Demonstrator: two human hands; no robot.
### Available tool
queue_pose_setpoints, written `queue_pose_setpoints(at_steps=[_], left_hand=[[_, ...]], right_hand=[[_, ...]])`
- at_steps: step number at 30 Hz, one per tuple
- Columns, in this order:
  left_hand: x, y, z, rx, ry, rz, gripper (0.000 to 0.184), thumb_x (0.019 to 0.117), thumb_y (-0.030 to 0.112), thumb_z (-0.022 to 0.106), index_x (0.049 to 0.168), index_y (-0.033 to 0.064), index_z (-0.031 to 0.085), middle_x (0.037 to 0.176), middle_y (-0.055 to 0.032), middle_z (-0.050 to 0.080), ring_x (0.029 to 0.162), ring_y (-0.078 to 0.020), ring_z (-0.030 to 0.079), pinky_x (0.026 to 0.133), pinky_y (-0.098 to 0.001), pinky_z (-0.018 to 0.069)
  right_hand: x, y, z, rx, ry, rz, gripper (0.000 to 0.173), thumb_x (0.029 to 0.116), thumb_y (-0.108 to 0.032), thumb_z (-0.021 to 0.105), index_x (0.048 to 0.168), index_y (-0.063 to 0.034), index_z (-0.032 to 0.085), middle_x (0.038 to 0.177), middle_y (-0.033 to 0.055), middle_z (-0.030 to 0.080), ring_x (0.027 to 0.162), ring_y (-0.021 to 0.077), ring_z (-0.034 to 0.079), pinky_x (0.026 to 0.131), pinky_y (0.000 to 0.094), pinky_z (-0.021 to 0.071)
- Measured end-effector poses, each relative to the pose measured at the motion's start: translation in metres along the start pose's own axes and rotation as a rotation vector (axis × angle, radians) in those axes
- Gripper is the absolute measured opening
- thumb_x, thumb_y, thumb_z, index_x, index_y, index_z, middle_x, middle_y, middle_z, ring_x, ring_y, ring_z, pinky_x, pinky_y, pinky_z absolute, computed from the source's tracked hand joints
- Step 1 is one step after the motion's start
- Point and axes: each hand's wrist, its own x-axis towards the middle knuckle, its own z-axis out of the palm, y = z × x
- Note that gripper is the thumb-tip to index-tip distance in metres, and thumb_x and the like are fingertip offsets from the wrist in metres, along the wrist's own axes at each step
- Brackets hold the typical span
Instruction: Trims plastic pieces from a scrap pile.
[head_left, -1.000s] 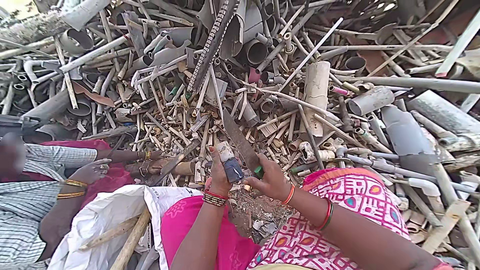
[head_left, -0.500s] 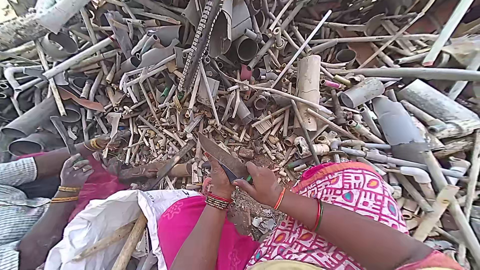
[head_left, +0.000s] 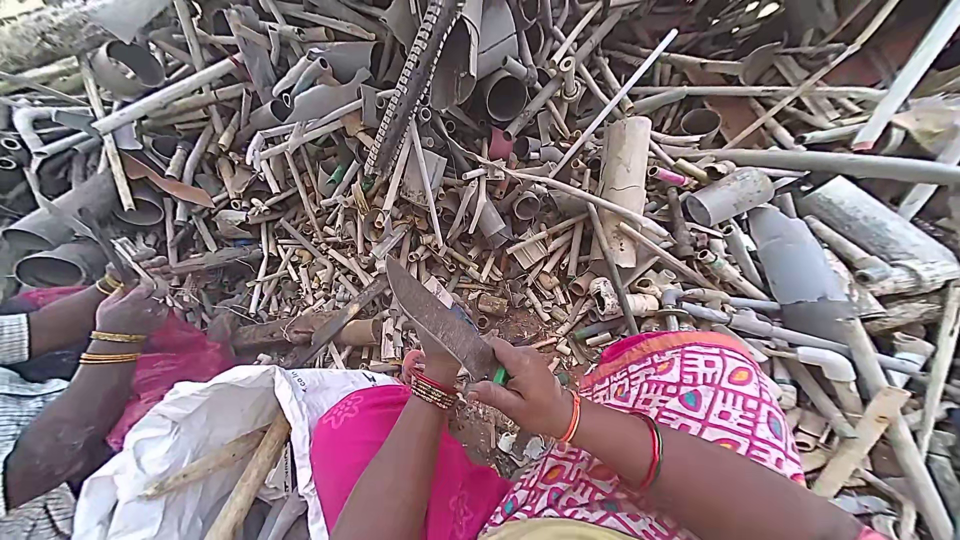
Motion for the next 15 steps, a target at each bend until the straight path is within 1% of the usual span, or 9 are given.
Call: queue_pose_setpoints(at_steps=[1,2,3,5,6,8,9,11,15], left_hand=[[-0.006,0.010,0.005,0.007,-0.027,-0.070,0.046,0.1113,0.044,0.022,0.117,0.0143,0.056,0.091,0.0040,0.068,0.084,-0.0044,0.067,0.078,-0.0261,0.0584],[-0.009,0.019,0.011,-0.020,-0.027,-0.131,0.056,0.1100,0.049,0.009,0.111,0.0151,0.054,0.081,0.0038,0.067,0.075,-0.0045,0.068,0.070,-0.0247,0.0597],[-0.011,0.025,0.016,-0.056,-0.017,-0.178,0.063,0.1083,0.052,0.004,0.103,0.0143,0.054,0.071,0.0023,0.068,0.064,-0.0063,0.069,0.060,-0.0242,0.0600],[-0.015,0.029,0.017,-0.106,-0.046,-0.236,0.070,0.1063,0.057,0.001,0.099,0.0110,0.053,0.066,-0.0014,0.068,0.056,-0.0109,0.068,0.053,-0.0253,0.0594],[-0.016,0.029,0.016,-0.116,-0.060,-0.245,0.070,0.1060,0.057,0.001,0.099,0.0109,0.054,0.067,-0.0016,0.068,0.056,-0.0112,0.068,0.053,-0.0254,0.0591],[-0.017,0.028,0.016,-0.134,-0.086,-0.225,0.069,0.1063,0.057,0.004,0.101,0.0128,0.056,0.073,-0.0001,0.070,0.063,-0.0095,0.070,0.058,-0.0260,0.0605],[-0.017,0.027,0.015,-0.150,-0.118,-0.206,0.066,0.1064,0.057,0.006,0.108,0.0144,0.056,0.082,0.0009,0.071,0.073,-0.0085,0.071,0.066,-0.0274,0.0619],[-0.018,0.025,0.014,-0.177,-0.155,-0.181,0.064,0.1066,0.056,0.006,0.115,0.0167,0.056,0.092,0.0018,0.073,0.086,-0.0084,0.072,0.076,-0.0301,0.0623],[-0.018,0.026,0.017,-0.195,-0.127,-0.151,0.066,0.1065,0.054,0.001,0.113,0.0182,0.056,0.090,0.0037,0.072,0.086,-0.0072,0.071,0.076,-0.0293,0.0615]], right_hand=[[0.004,0.005,-0.007,-0.016,0.011,0.051,0.063,0.0978,-0.055,0.055,0.100,0.0079,0.065,0.073,0.0118,0.065,0.064,0.0177,0.064,0.059,0.0356,0.0515],[0.008,0.010,-0.016,-0.039,-0.002,0.127,0.064,0.0990,-0.055,0.051,0.104,0.0081,0.064,0.075,0.0114,0.065,0.067,0.0188,0.063,0.062,0.0382,0.0513],[0.014,0.014,-0.027,-0.049,-0.045,0.218,0.062,0.1025,-0.051,0.045,0.109,0.0075,0.063,0.077,0.0106,0.063,0.070,0.0196,0.062,0.065,0.0405,0.0502],[0.024,0.019,-0.043,-0.025,-0.142,0.377,0.049,0.1102,-0.035,0.032,0.114,0.0038,0.061,0.078,0.0055,0.059,0.069,0.0140,0.058,0.069,0.0351,0.0491],[0.027,0.021,-0.044,0.003,-0.164,0.420,0.043,0.1114,-0.029,0.033,0.114,0.0037,0.061,0.077,0.0046,0.057,0.067,0.0127,0.056,0.068,0.0331,0.0481],[0.026,0.023,-0.040,0.037,-0.190,0.426,0.038,0.1112,-0.026,0.036,0.107,0.0022,0.061,0.074,0.0023,0.055,0.065,0.0094,0.054,0.066,0.0292,0.0474],[0.024,0.023,-0.036,0.040,-0.199,0.415,0.038,0.1109,-0.027,0.038,0.107,0.0024,0.061,0.074,0.0025,0.057,0.066,0.0093,0.056,0.066,0.0291,0.0486],[0.021,0.019,-0.031,0.004,-0.215,0.407,0.039,0.1103,-0.028,0.040,0.110,0.0046,0.062,0.077,0.0074,0.058,0.069,0.0162,0.057,0.069,0.0358,0.0484],[0.019,0.014,-0.025,-0.202,-0.202,0.392,0.053,0.1042,-0.044,0.053,0.111,0.0072,0.063,0.084,0.0197,0.067,0.081,0.0353,0.068,0.072,0.0533,0.0512]])
